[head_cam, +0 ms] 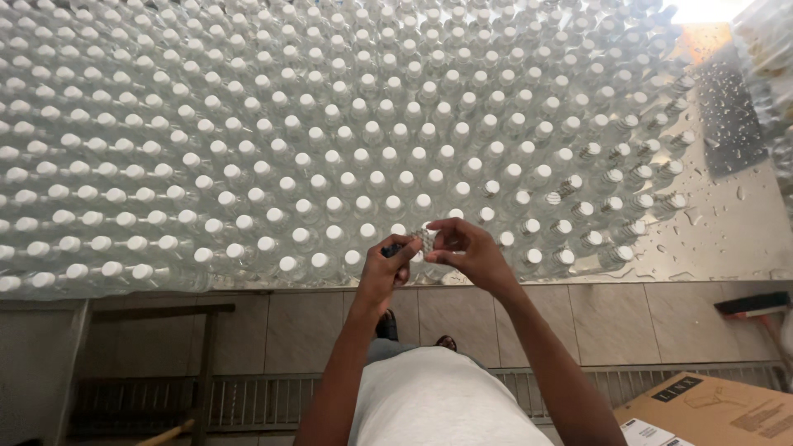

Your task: The person repeatedly picks up small white caps and places them onto the openings of numerous clear plastic bottles arranged on a metal table. The person handles the caps and bottles by hand, moving systematically across the rows.

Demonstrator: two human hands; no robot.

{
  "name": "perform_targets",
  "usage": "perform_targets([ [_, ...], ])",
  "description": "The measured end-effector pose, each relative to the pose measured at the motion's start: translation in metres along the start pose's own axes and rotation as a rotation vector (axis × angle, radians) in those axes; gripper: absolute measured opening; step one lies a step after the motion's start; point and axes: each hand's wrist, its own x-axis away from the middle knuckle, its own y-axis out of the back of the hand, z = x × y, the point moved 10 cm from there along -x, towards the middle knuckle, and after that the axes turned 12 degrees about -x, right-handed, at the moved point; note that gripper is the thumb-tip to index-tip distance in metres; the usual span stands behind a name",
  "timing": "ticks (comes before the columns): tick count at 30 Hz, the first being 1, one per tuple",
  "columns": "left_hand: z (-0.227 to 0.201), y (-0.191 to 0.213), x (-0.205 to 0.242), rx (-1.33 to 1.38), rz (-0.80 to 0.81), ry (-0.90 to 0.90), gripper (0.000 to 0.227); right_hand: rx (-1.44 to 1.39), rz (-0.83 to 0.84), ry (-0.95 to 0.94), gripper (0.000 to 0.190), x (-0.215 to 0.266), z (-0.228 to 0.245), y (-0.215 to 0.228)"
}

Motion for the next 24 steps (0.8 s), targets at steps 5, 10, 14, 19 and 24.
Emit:
perform_targets([
  [5,0.006,-0.005,-0.004,0.084,0.046,0.038,0.018,-0.155,-0.069,-0.054,0.046,-0.005,-0.012,-0.001],
  [10,-0.008,0.006,-0.007,-0.111,0.022,-0.008,0.031,-0.014,-0.014,-0.135,0.046,-0.008,-0.008,0.002],
  [14,-0.007,0.011,-0.016,-0.334,0.082,-0.041,0.028,0.178,0.066,-0.166,0.041,-0.011,-0.003,-0.003],
  [19,-0.009,0.015,-0.014,-0.286,0.014,-0.057,0.024,0.263,0.082,-0.124,0.033,-0.016,0.010,-0.012],
  [24,0.005,0.020,-0.015,-0.108,-0.030,-0.022,0.025,0.232,0.105,-0.089,0.037,-0.017,0.010,-0.015],
])
